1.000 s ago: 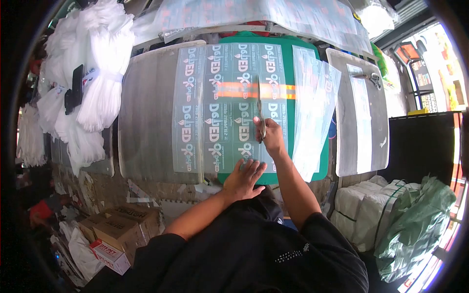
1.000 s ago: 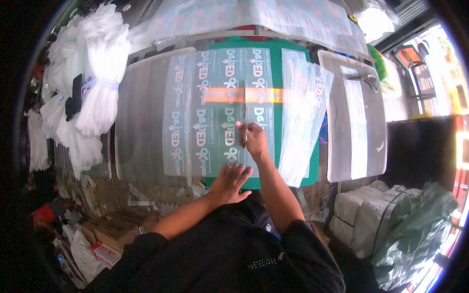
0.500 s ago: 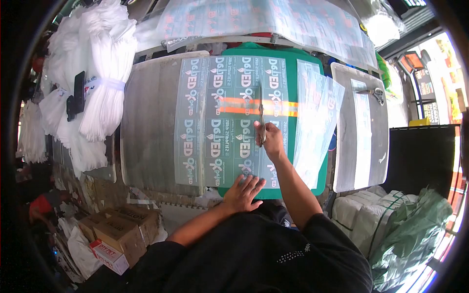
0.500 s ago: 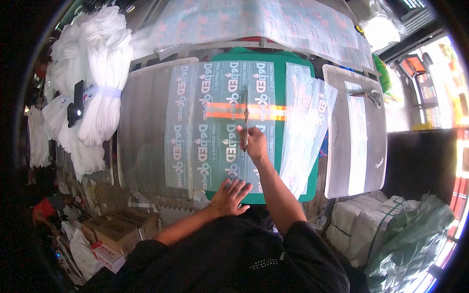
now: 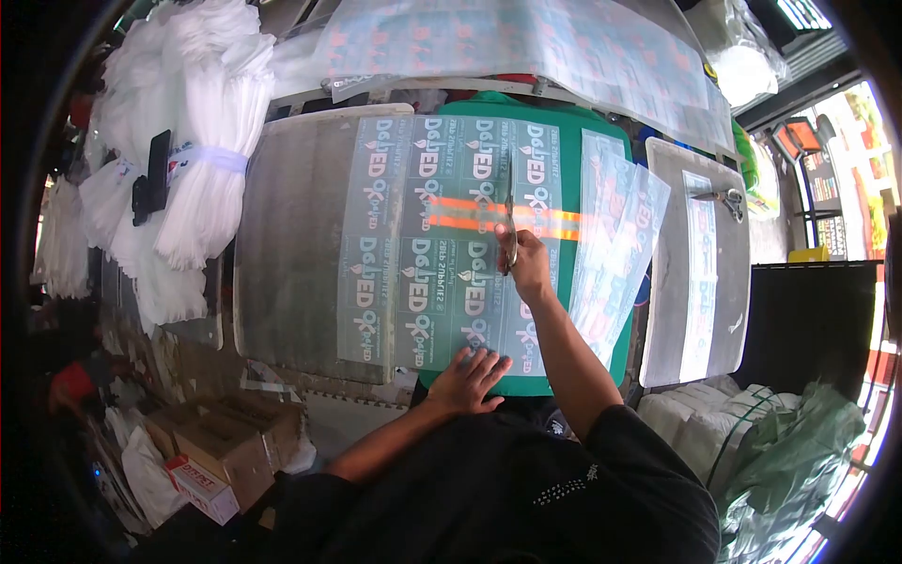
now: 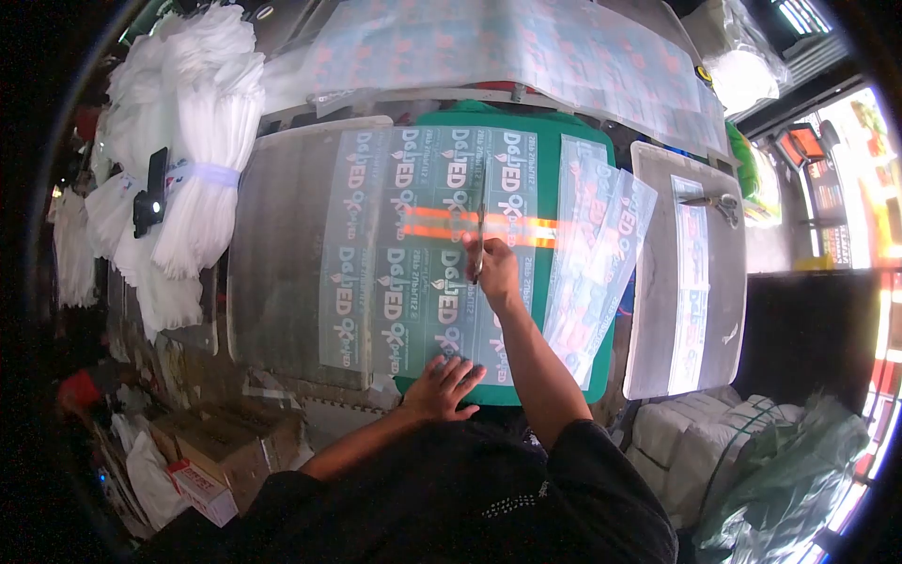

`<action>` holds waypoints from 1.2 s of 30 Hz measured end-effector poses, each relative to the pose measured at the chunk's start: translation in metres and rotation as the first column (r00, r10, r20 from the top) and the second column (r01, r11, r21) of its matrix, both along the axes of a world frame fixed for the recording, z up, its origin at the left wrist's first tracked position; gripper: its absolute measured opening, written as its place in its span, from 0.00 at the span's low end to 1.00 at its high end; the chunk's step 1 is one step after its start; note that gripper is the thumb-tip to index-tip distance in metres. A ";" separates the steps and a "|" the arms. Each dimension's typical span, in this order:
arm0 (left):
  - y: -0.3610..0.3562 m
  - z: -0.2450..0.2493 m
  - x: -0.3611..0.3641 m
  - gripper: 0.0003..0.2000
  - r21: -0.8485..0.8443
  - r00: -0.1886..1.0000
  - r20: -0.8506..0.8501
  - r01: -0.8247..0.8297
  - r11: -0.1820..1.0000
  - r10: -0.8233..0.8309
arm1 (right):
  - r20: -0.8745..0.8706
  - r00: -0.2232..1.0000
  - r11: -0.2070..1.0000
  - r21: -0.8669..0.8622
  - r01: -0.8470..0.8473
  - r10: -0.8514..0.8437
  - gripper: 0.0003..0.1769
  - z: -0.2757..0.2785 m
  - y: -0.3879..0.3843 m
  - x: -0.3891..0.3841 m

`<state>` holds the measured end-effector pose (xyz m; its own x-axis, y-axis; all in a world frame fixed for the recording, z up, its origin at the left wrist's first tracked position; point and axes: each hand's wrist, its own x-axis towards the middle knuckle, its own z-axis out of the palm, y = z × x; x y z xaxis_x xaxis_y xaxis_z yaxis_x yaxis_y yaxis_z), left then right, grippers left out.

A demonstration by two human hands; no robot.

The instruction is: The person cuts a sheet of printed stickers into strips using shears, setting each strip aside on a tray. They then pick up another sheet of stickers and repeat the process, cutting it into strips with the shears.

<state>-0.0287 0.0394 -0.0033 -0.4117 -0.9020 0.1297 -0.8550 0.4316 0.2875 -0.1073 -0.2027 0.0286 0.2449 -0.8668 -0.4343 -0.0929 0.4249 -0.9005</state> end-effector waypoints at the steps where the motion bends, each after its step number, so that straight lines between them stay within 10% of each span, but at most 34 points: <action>1: 0.000 0.000 0.000 0.38 0.000 1.000 0.002 -0.003 1.000 0.003 | -0.010 1.000 1.000 -0.015 -0.002 0.002 0.32 0.002 -0.001 0.000; 36: -0.001 0.009 -0.001 0.37 0.075 0.999 -0.025 -0.017 0.997 0.019 | 0.055 0.998 1.000 -0.019 -0.013 0.014 0.28 -0.008 -0.059 0.018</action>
<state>-0.0292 0.0382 0.0061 -0.3925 -0.9169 0.0723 -0.8543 0.3926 0.3405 -0.0892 -0.2616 0.0205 0.2798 -0.8713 -0.4032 -0.0483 0.4067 -0.9123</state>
